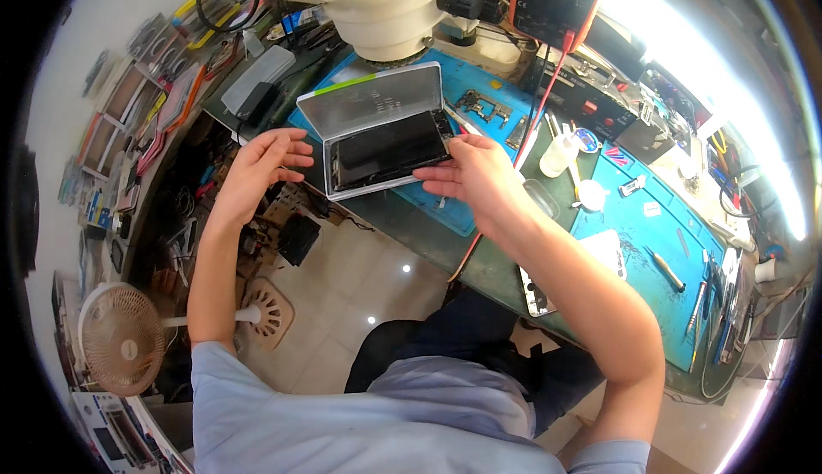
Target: The person disassembles a smartphone, removes the battery, and places the components into a metal case. They then retrieve a yellow plastic box, open it, and place the phone parts inside before closing the box.
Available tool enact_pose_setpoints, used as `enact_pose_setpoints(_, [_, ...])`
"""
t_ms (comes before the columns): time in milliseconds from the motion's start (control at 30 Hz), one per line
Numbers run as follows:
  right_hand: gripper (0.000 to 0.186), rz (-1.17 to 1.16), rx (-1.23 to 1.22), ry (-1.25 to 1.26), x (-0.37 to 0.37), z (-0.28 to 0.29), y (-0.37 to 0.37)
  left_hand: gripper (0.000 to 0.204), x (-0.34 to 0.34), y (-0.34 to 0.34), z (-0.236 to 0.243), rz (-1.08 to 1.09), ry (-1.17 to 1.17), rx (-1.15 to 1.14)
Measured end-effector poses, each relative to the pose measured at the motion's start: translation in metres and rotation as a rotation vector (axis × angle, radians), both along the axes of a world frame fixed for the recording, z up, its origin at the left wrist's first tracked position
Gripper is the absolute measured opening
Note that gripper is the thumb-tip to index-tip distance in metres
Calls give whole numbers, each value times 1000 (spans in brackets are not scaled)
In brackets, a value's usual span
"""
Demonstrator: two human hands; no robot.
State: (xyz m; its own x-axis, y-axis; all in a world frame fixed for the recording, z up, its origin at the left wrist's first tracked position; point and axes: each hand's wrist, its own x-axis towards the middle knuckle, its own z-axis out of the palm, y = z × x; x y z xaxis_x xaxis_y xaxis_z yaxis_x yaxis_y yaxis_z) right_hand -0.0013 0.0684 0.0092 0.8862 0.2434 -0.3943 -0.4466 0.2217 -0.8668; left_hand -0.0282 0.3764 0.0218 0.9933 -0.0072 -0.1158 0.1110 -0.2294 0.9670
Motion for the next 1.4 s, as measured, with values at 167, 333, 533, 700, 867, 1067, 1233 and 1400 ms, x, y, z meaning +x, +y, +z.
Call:
enact_pose_setpoints(167, [33,2,-48,-8,5,2,11,40,-14,-3,-25,-21,-65,12])
enact_pose_setpoints(333, [38,137,-380,-107,11,8,13,50,-21,-15,-35,-86,-167,137])
enact_pose_setpoints(533, [36,188,-917,-551,8,-2,5,51,-20,-16,-30,-77,-174,235])
enact_pose_setpoints(700, [30,41,-1064,-935,-5,-10,-5,56,-10,-9,-27,-22,-217,246])
enact_pose_setpoints(867, [26,35,-1053,-989,-21,-7,-18,64,9,-14,-21,34,-527,356])
enact_pose_setpoints(1067, [25,39,-998,-977,-35,-1,-31,37,9,-24,-13,2,-619,374])
enact_pose_setpoints(1233, [26,62,-962,-917,-41,-2,-40,17,-7,-24,-15,-64,-734,635])
enact_pose_setpoints(1400, [27,60,-951,-991,-46,-6,-43,33,-14,-33,-18,-197,-700,731])
